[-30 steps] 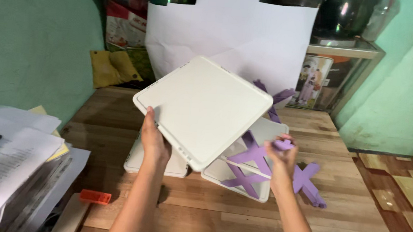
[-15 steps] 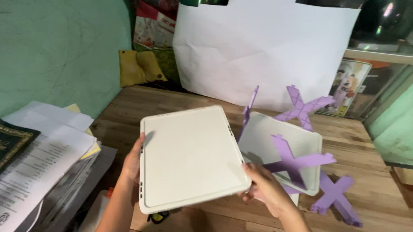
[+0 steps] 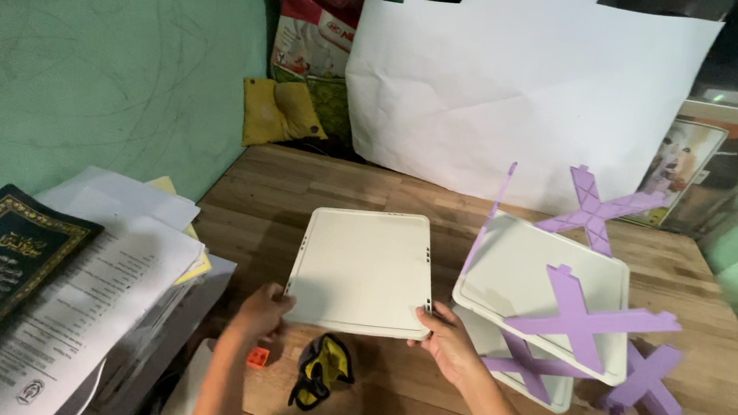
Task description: The person assembles a small plastic stand by inserting purple X-shaped supports into slots on white square trays. They repeatedly attach and detach the supports, then wipe the tray surfaces with a yellow cloth. The stand is disassembled and the trays are stacked at the end.
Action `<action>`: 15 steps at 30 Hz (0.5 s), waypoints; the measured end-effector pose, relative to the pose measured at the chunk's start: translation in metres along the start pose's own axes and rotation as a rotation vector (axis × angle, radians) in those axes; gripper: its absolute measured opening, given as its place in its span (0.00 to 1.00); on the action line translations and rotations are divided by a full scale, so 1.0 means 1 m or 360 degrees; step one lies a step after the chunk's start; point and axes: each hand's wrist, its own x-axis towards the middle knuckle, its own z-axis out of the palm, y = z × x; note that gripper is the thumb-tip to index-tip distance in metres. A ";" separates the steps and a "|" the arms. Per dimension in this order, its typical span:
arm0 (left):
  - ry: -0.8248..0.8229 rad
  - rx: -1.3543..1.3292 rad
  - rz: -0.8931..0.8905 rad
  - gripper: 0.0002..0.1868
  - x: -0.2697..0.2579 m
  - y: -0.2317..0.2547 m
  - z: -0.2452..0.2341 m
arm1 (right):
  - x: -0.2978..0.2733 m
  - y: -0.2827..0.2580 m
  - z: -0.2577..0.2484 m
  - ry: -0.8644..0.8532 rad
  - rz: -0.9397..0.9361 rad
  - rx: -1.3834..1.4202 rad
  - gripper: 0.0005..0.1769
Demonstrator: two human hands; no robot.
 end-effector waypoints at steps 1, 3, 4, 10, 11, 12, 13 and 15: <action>0.0115 -0.0097 0.0073 0.19 0.016 -0.010 0.008 | 0.006 0.003 0.001 -0.0012 -0.0002 -0.0011 0.19; 0.0345 -0.0289 0.0215 0.18 0.046 -0.029 0.023 | 0.015 0.008 0.003 0.0003 0.0029 -0.0058 0.22; 0.0366 -0.0355 0.0148 0.18 0.059 -0.037 0.028 | 0.021 0.009 0.004 0.0031 0.0058 -0.0095 0.24; 0.0440 -0.0394 0.0074 0.21 0.094 -0.057 0.042 | 0.049 0.026 -0.003 0.0032 0.0171 -0.0313 0.31; 0.0444 -0.0465 0.0009 0.22 0.093 -0.055 0.046 | 0.055 0.033 -0.008 0.0002 0.0129 -0.0356 0.31; 0.0448 -0.0538 -0.0057 0.22 0.093 -0.053 0.049 | 0.061 0.041 -0.013 0.0096 0.0128 -0.0358 0.32; 0.0449 -0.0529 -0.0033 0.22 0.091 -0.050 0.052 | 0.068 0.049 -0.017 0.0190 0.0126 -0.0360 0.33; 0.0448 -0.0501 0.0013 0.22 0.085 -0.046 0.055 | 0.081 0.070 -0.025 0.0323 -0.0032 -0.0610 0.31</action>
